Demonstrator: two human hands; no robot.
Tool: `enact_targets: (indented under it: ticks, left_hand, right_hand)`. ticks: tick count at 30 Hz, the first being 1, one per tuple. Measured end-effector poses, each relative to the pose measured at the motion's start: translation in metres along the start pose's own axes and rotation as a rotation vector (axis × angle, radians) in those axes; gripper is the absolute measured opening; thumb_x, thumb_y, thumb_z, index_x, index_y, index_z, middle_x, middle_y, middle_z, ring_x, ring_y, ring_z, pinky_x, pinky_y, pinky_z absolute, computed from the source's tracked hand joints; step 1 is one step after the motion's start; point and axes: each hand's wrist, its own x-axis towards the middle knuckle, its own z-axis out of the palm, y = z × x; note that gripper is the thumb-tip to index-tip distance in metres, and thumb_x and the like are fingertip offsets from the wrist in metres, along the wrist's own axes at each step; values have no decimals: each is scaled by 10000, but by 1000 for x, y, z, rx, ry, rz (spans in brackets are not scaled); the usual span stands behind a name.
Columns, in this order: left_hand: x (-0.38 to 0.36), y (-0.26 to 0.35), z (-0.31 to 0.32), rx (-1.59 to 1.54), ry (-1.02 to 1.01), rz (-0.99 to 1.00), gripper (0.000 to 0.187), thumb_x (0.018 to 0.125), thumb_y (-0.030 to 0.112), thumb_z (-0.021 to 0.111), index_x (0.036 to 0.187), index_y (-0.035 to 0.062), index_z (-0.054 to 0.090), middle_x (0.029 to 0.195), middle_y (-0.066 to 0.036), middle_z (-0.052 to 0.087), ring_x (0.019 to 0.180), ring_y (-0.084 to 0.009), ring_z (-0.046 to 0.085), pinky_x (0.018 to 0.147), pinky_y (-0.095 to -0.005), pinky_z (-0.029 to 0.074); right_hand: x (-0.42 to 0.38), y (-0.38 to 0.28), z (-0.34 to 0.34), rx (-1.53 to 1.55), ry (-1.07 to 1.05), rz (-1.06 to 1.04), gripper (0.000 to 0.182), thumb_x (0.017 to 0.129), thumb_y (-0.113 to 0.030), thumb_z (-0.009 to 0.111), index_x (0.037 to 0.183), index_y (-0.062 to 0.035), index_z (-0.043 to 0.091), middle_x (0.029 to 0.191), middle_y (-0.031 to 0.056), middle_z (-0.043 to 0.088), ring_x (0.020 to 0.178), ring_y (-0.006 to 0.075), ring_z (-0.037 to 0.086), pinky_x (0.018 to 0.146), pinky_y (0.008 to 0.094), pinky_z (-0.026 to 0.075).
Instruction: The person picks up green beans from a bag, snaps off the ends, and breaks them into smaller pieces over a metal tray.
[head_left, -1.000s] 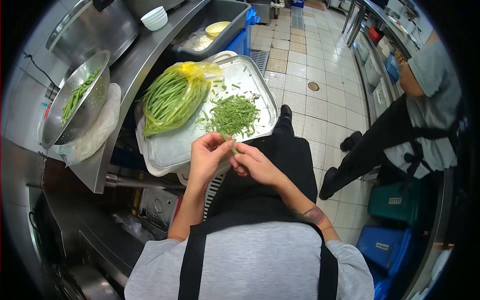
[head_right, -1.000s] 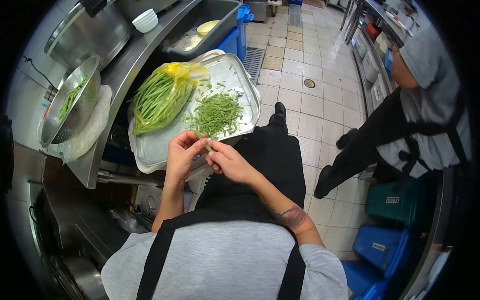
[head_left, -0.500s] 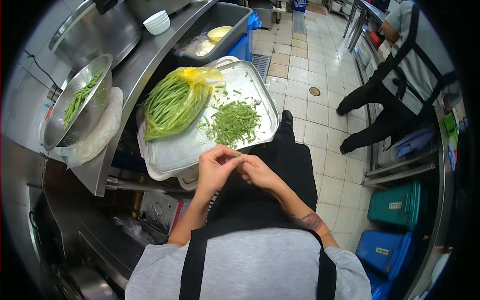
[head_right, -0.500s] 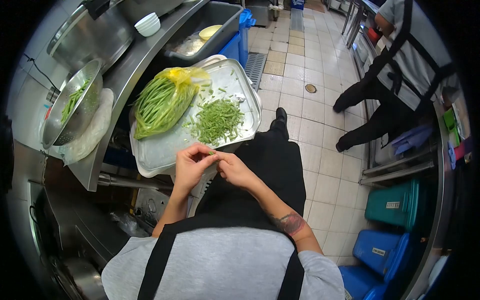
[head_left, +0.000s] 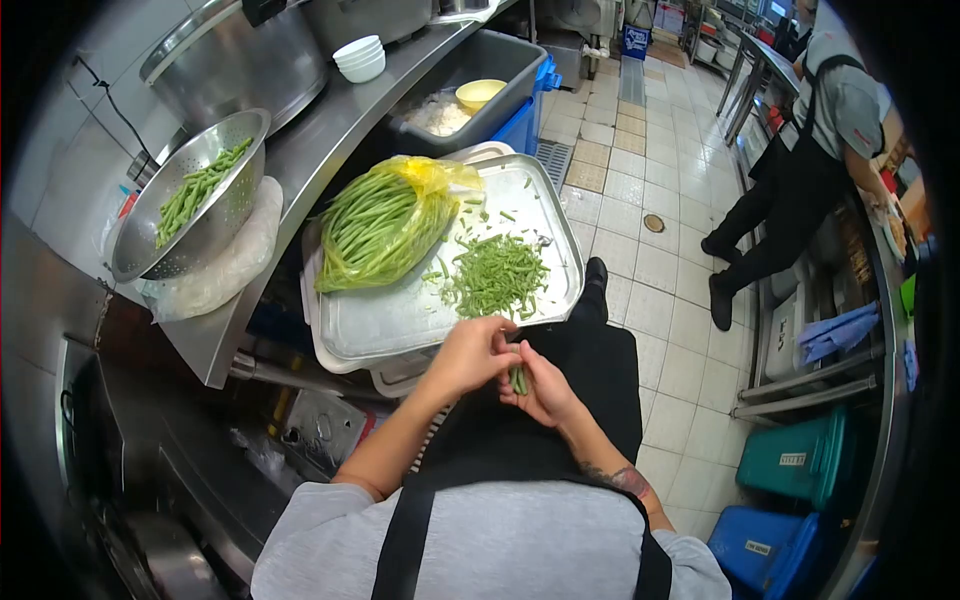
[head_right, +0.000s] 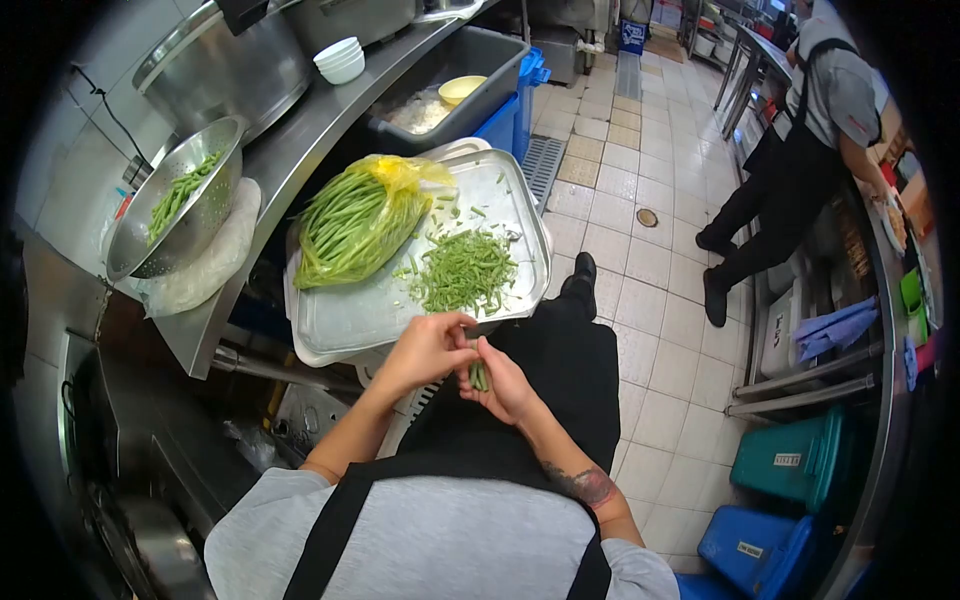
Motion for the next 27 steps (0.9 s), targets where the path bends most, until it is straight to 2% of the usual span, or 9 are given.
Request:
enact_targets:
  ticks: [3, 5, 7, 8, 9, 11, 18, 22, 27]
  left_hand:
    - [29, -12, -41, 114, 222, -22, 315, 689, 117, 706, 985, 31, 643, 701, -43, 619, 546, -92, 504, 528, -254, 439]
    - [62, -43, -82, 221, 585, 76, 170, 736, 100, 648, 892, 34, 668, 692, -60, 643, 579, -114, 559, 538, -269, 449]
    - [94, -71, -123, 417, 836, 62, 132, 742, 96, 634, 850, 27, 667, 756, -117, 654, 636, -219, 615, 598, -307, 476]
    - [107, -88, -137, 503, 867, 52, 93, 726, 87, 637, 801, 36, 654, 760, -128, 634, 692, -300, 612, 656, -385, 481]
    - [117, -112, -145, 504, 864, 63, 93, 726, 87, 637, 801, 36, 654, 760, -128, 634, 692, -300, 612, 656, -385, 481]
    - [137, -155, -152, 661, 511, -194, 69, 722, 83, 639, 782, 48, 639, 790, -128, 617, 756, -303, 598, 708, -407, 474]
    - [137, -168, -142, 694, 661, -107, 58, 728, 61, 640, 776, 32, 626, 826, -129, 613, 835, -307, 584, 745, -398, 469]
    - [107, -115, -143, 221, 869, 109, 91, 769, 7, 602, 852, 14, 638, 810, -117, 650, 740, -253, 638, 681, -289, 481]
    - [58, -23, -129, 165, 813, 368, 103, 798, -11, 582, 885, -5, 635, 764, -94, 644, 675, -181, 624, 628, -266, 475]
  right_hand:
    - [-6, -4, 2, -120, 44, -1, 309, 971, -343, 362, 990, -67, 500, 687, -11, 421, 559, 78, 377, 514, 221, 342]
    - [-10, -2, -4, -160, 41, -5, 287, 975, -307, 365, 997, -50, 491, 682, -6, 409, 545, 74, 367, 502, 201, 337]
    - [-13, -1, -4, -136, 58, -17, 237, 964, -274, 406, 924, -58, 493, 676, -1, 417, 533, 69, 368, 486, 194, 328]
    - [-13, 2, -7, -128, 58, -20, 219, 950, -269, 443, 866, -72, 490, 669, -6, 426, 529, 65, 378, 478, 197, 325]
    - [-13, 3, -9, -121, 59, -25, 219, 937, -263, 480, 808, -86, 487, 662, -11, 435, 524, 60, 387, 470, 199, 323]
    - [-14, 5, -5, -122, 57, -26, 224, 928, -255, 501, 773, -97, 471, 661, -12, 443, 527, 60, 398, 471, 200, 330]
    - [-13, 4, 2, -203, 62, -12, 236, 910, -232, 543, 726, -114, 452, 663, -17, 467, 542, 60, 425, 482, 203, 362]
    - [-15, 2, 6, -242, 89, -29, 257, 909, -238, 545, 705, -116, 447, 635, -27, 445, 508, 47, 394, 450, 193, 330]
    - [-10, -8, 12, -280, 90, -93, 274, 904, -246, 557, 691, -116, 444, 598, -57, 382, 464, 11, 293, 403, 168, 224]
